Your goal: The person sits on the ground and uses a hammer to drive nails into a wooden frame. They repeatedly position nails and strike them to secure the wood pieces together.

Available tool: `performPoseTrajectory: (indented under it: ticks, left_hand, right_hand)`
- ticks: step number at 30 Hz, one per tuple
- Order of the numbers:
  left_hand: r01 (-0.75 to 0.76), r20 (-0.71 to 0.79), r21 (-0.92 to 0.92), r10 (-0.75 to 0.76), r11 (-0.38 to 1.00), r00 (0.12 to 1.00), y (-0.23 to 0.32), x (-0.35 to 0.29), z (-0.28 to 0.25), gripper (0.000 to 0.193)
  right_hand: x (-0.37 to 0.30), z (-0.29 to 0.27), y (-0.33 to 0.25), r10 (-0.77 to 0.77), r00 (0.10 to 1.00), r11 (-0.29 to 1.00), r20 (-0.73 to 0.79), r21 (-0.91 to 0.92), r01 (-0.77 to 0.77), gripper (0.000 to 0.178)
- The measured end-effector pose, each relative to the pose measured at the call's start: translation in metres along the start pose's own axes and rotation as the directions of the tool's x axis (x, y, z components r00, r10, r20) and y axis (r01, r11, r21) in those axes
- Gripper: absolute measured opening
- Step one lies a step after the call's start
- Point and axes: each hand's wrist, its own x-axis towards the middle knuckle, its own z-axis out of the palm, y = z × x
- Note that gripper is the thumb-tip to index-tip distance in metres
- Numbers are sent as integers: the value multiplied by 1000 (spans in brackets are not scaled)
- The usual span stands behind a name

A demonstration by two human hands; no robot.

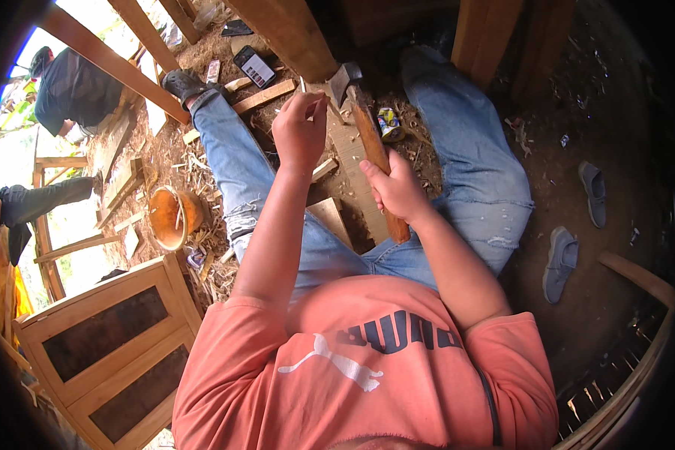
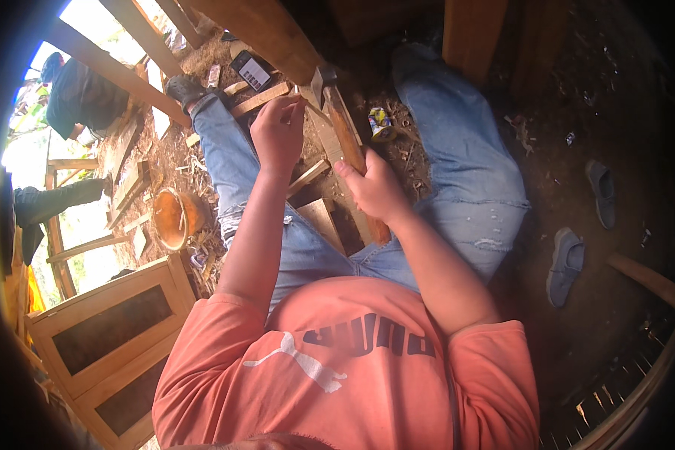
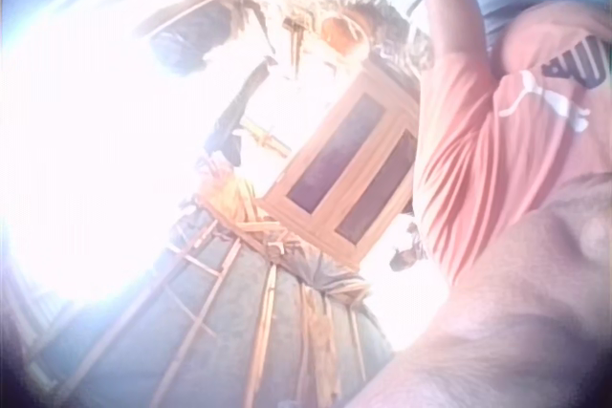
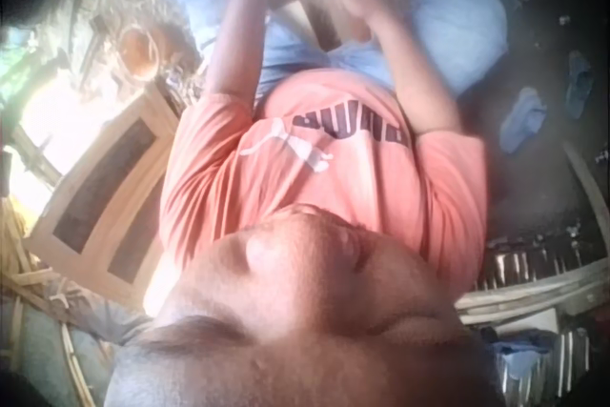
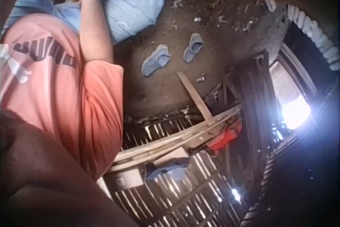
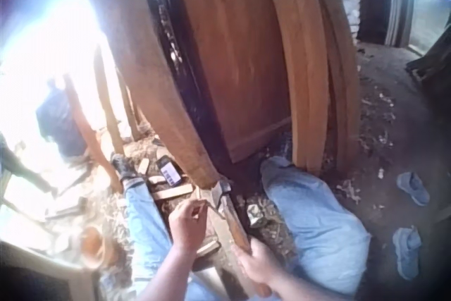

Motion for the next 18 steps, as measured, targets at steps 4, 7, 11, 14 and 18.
performPoseTrajectory:
  ticks: [4,7,11,14,18]
  left_hand:
    - [-22,-2,27,22,999,1000,-1,-1,1,10]
    - [-10,2,30,10,1000,1000,0,-2,-1,10]
    - [-11,-10,-4,11,1000,1000,0,-4,-4,10]
    - [-11,-20,-49,10,999,1000,1,-6,1,10]
    - [-76,-30,-28,76,997,997,1,-9,1,9]
  right_hand:
    - [1,-5,7,-136,991,990,-14,25,136,26]
    - [0,-6,7,-34,999,999,9,11,34,23]
    - [-1,-3,2,72,997,992,-38,-98,-75,23]
    - [5,0,10,-118,993,986,-26,-118,114,25]
    - [6,8,7,-67,997,993,-25,-104,64,27]
